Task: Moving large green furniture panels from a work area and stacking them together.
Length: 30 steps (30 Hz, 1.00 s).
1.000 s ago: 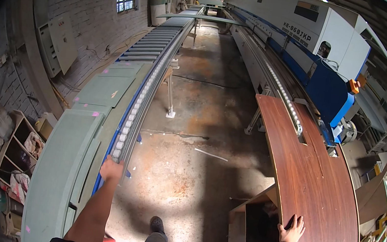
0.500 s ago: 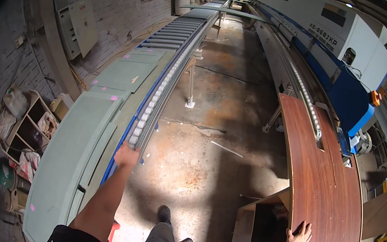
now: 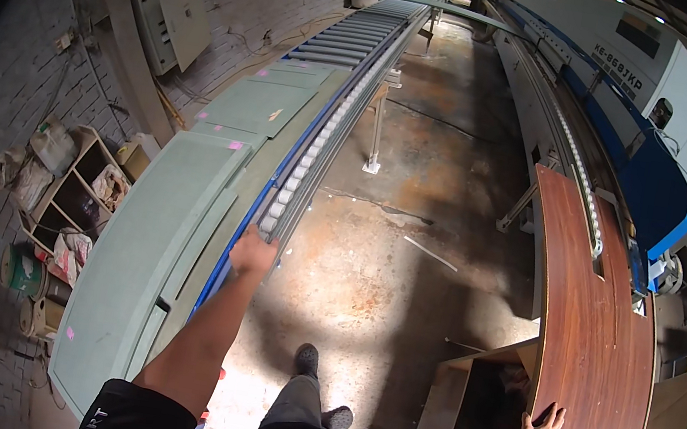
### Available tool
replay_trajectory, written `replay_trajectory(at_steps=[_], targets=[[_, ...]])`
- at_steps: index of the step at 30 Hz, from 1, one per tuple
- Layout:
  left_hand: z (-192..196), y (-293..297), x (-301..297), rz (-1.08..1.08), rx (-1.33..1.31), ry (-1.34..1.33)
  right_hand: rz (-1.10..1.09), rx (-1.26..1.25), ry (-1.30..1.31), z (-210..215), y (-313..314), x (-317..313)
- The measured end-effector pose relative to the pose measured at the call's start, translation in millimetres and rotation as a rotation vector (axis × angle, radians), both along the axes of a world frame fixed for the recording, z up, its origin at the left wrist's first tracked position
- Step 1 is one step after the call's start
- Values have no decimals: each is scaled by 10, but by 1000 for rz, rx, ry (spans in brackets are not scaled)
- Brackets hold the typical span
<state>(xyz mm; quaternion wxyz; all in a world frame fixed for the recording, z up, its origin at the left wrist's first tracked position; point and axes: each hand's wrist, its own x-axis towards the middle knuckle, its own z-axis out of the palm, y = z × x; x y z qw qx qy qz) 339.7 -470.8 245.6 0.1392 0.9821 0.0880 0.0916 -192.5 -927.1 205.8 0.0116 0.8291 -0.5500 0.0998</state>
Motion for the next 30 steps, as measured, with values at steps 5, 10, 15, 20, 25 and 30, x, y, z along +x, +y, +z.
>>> replay_trajectory(at_steps=[5, 10, 15, 20, 25, 30], targets=[[19, -3, -16, -8, -16, 9, -6, -1, 10, -4, 0, -4], [-3, 6, -3, -15, -9, -2, 6, -22, 7, -57, -44, -43], [9, -11, -16, -16, -18, -9, -4, -16, 18, -34, -33, -31], [46, -25, -39, -20, -23, -26, -11, -22, 4, 33, 27, 23], [-15, 5, -14, -24, -9, -69, -20, 25, -25, 100, 56, 47], [-13, -10, -31, -22, -14, -110, -26, 28, -44, 98, 70, 43]])
